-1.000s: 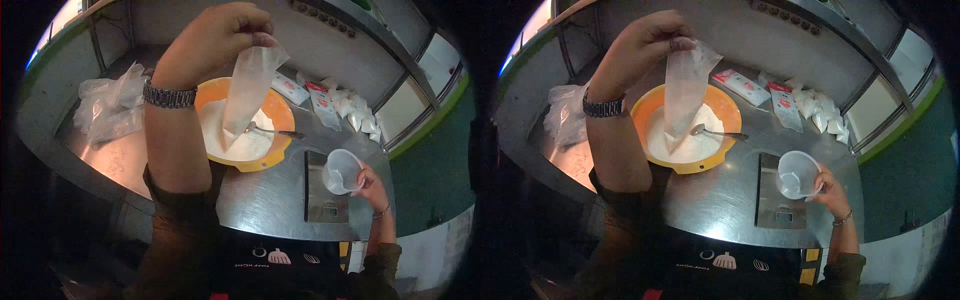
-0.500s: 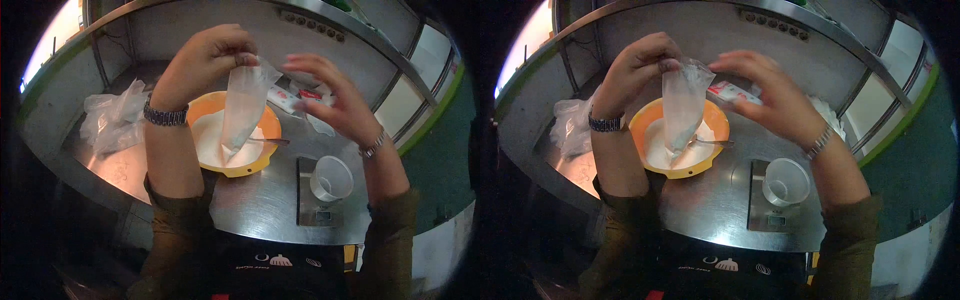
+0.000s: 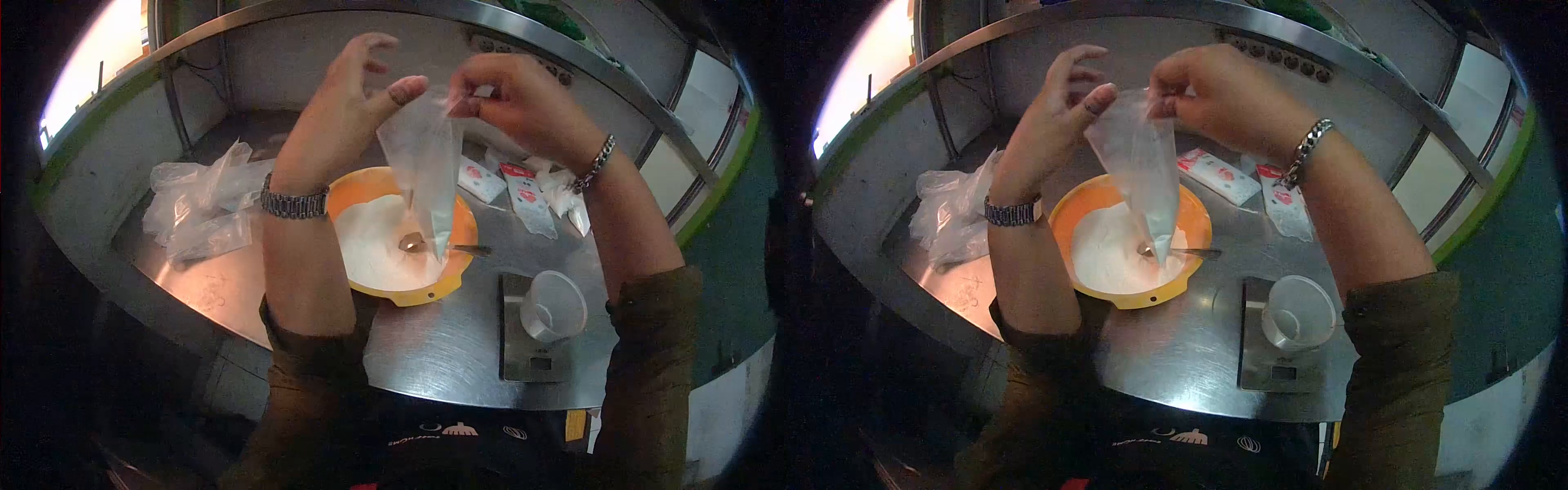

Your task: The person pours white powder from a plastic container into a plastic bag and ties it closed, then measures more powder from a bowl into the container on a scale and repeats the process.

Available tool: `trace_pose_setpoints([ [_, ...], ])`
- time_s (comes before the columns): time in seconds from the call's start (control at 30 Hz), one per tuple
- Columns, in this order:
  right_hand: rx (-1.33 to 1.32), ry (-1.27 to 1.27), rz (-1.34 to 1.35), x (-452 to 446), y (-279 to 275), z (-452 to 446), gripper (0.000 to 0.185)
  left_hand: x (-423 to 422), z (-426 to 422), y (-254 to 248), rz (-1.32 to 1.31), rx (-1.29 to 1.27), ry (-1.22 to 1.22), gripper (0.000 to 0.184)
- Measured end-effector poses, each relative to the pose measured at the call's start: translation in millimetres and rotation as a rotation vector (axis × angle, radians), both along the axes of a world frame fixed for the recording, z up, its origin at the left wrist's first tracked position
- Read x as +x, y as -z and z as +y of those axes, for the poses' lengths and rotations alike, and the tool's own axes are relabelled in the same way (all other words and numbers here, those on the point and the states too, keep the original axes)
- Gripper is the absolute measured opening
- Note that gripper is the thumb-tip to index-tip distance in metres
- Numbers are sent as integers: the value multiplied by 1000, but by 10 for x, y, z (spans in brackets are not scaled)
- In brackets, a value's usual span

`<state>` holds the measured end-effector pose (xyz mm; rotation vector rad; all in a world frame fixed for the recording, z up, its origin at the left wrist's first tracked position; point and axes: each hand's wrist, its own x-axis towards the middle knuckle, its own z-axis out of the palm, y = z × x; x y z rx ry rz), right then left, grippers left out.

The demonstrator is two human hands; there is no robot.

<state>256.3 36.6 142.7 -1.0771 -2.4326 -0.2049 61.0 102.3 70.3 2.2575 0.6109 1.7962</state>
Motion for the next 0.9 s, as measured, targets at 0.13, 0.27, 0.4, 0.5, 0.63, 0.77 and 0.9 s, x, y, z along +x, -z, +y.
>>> trace_pose_setpoints([
  [0.13, 100, 18, 5, -26, -70, -8, 8, -69, -106, -30, 100, -484, 65, 62],
  [0.27, 145, -3, 118, -141, -9, 9, 9, -12, -175, -82, 232, -502, 331, 60],
  [0.4, 90, -76, 148, -245, 93, 49, 8, 60, -108, -1, 289, -447, 426, 35],
  [0.5, -71, -67, 487, -236, 284, 67, 22, 34, -159, -32, 259, -454, 398, 22],
  [0.63, -536, -7, 1001, -250, 509, -118, 34, 35, -191, -65, 259, -428, 288, 15],
  [0.77, -979, -107, 1032, -320, 683, -88, 28, 201, -112, 15, 273, -196, 139, 15],
  [0.9, -1110, -213, 1092, -316, 823, 6, 13, 214, -171, 7, 390, 6, -17, 17],
])
